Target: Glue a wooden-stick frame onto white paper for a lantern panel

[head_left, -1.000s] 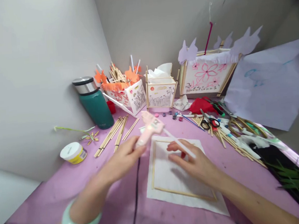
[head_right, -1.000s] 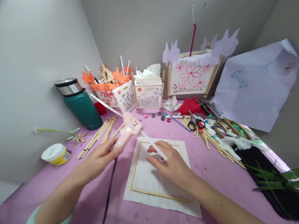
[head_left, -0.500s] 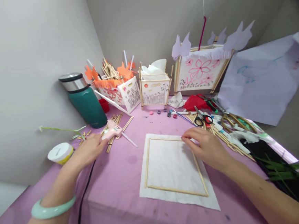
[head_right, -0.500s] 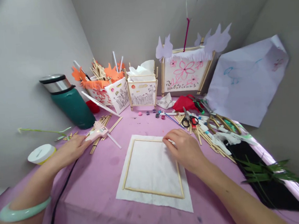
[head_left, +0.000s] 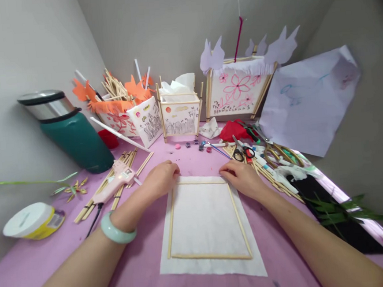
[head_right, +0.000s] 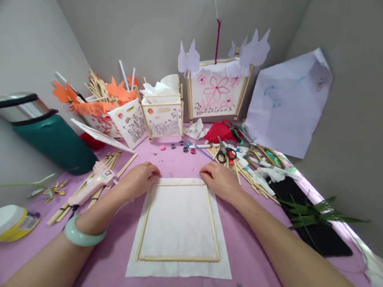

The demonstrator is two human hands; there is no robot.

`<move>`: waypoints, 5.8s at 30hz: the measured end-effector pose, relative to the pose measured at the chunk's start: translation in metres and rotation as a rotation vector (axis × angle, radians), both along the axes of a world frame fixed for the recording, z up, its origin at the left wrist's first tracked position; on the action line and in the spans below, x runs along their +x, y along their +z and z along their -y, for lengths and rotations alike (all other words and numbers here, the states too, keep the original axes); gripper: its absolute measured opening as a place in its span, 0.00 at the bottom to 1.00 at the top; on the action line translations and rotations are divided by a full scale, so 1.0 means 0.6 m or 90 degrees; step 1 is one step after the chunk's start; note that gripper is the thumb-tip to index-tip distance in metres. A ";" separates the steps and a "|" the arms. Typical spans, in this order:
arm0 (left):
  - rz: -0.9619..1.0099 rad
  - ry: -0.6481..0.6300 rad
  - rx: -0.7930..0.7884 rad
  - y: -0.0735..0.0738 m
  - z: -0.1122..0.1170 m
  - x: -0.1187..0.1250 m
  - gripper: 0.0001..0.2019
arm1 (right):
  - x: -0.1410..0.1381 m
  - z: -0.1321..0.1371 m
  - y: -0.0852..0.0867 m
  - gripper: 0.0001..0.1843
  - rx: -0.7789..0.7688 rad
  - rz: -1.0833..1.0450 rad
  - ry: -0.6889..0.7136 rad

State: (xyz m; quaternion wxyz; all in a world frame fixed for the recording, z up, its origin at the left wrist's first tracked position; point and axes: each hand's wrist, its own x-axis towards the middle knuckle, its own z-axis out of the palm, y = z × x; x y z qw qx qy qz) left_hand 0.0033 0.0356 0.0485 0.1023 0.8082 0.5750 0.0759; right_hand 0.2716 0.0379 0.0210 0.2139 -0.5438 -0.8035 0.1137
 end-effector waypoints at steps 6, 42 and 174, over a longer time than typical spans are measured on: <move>-0.004 0.022 -0.007 -0.015 -0.005 -0.011 0.11 | 0.013 -0.003 0.001 0.08 -0.031 -0.001 0.046; 0.044 -0.134 0.067 -0.017 0.016 0.014 0.15 | 0.005 0.012 0.007 0.13 0.056 0.132 -0.030; -0.149 -0.076 0.165 -0.067 0.329 -0.034 0.34 | 0.056 0.261 -0.068 0.45 0.149 0.255 0.095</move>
